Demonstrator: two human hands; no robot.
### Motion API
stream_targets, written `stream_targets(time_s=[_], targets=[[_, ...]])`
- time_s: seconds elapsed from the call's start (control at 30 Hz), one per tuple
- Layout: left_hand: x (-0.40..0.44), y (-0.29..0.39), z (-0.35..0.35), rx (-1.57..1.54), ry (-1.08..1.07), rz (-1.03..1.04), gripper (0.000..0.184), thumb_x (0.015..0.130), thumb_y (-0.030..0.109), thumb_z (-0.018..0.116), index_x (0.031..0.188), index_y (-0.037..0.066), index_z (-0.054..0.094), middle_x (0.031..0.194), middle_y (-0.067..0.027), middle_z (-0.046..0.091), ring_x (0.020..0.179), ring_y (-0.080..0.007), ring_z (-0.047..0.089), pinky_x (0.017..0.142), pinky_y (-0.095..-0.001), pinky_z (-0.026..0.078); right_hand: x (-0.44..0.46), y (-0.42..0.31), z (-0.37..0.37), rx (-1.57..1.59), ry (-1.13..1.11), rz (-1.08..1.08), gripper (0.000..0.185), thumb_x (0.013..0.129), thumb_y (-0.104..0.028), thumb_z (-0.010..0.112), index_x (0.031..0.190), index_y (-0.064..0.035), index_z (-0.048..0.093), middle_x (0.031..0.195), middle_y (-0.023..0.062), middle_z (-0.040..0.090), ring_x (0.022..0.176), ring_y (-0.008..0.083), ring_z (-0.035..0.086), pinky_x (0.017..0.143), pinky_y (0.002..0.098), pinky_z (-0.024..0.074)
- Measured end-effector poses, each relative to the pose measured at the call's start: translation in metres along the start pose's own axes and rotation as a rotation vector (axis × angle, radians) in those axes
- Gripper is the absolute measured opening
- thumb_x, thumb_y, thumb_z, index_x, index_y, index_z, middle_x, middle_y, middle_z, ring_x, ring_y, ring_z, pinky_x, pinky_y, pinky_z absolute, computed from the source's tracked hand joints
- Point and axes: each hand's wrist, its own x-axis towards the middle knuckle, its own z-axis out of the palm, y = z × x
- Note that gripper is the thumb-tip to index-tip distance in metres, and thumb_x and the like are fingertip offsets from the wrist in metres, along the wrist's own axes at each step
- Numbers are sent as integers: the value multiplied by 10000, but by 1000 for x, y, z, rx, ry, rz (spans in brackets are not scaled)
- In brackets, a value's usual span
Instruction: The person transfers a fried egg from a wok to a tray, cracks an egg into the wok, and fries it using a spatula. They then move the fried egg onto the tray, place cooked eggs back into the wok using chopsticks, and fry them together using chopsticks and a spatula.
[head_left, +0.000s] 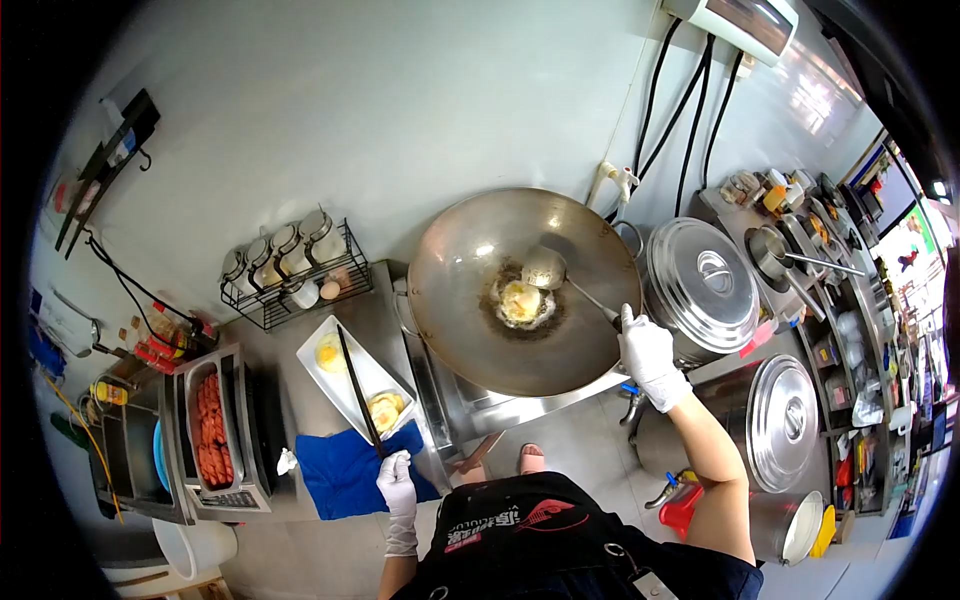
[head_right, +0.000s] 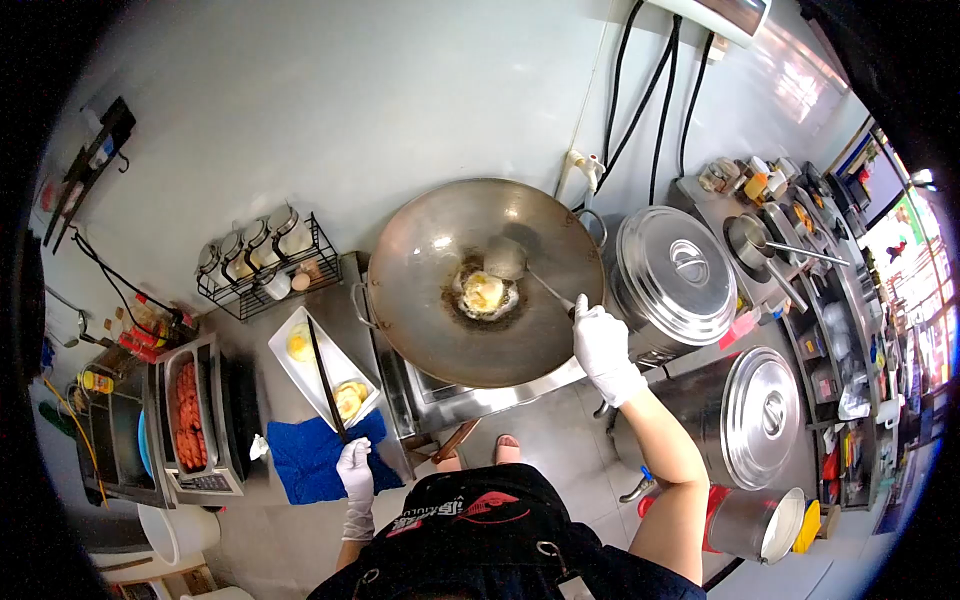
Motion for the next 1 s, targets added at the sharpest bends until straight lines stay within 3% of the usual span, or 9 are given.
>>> stream_targets(time_s=[0.1, 0.2, 0.27, 0.33, 0.37, 0.53, 0.73, 0.87, 1.0], targets=[[3, -1, 2, 2, -13, 20, 160, 939, 68, 520, 951, -31, 645, 895, -88, 656, 796, -150, 608, 730, -273, 501, 1, 0, -11, -20, 9, 18, 300, 868, -116, 525, 1138, -9, 600, 634, 58, 534, 506, 175, 568, 411, 305, 440], [7, 28, 8, -1, -59, 24, 181, 943, 62, 499, 973, -53, 636, 921, -110, 655, 830, -168, 609, 778, -285, 494, 3, 3, -28, 133, -60, 86, 165, 886, -113, 498, 998, 1, 541, 684, 124, 605, 583, 262, 642, 447, 382, 493], [8, 28, 12, -47, -82, 27, 203, 955, 81, 485, 979, -65, 624, 908, -109, 652, 828, -175, 604, 776, -287, 489, 1, 6, -40, 210, -92, 111, 207, 892, -101, 481, 1034, 39, 537, 690, 148, 603, 597, 287, 632, 477, 389, 498], [11, 29, 14, 14, -120, 25, 223, 968, 95, 461, 973, -63, 619, 897, -106, 641, 802, -169, 586, 764, -286, 476, -4, 10, -32, 90, 60, 29, 344, 852, -104, 522, 1166, 35, 528, 653, 113, 566, 528, 247, 588, 399, 359, 446], [14, 23, 14, 18, -127, -54, 240, 986, 140, 461, 1006, -37, 622, 892, -65, 638, 796, -126, 565, 749, -254, 459, -4, 9, -31, 42, 40, 34, 382, 822, -99, 548, 1177, 43, 532, 653, 106, 562, 535, 235, 578, 414, 355, 446], [31, 6, 22, -46, -179, -62, 242, 988, 155, 471, 994, -26, 631, 895, -58, 641, 785, -107, 559, 747, -245, 460, -4, 16, -50, 100, 20, 104, 70, 771, -85, 542, 804, -26, 560, 669, 105, 564, 608, 235, 572, 521, 355, 460], [35, 31, 36, 84, -213, -20, 219, 963, 95, 470, 975, -65, 620, 915, -90, 640, 818, -156, 587, 774, -285, 479, -9, 40, -61, 116, -26, 118, 61, 734, -95, 545, 736, -48, 583, 667, 138, 599, 645, 276, 609, 540, 392, 490], [32, 45, 40, 33, -191, -25, 181, 949, 65, 504, 993, -42, 643, 906, -83, 664, 837, -154, 617, 806, -279, 497, -6, 55, -82, 281, -86, 141, 245, 657, -217, 737, 790, -39, 633, 723, 143, 631, 676, 325, 631, 591, 430, 510], [29, 38, 33, 40, -172, -28, 153, 950, 65, 522, 995, -26, 636, 909, -80, 658, 836, -138, 613, 784, -265, 489, 4, 70, -74, 452, -333, 253, 253, 815, -288, 619, 824, -38, 657, 733, 213, 643, 722, 363, 648, 659, 446, 505]])
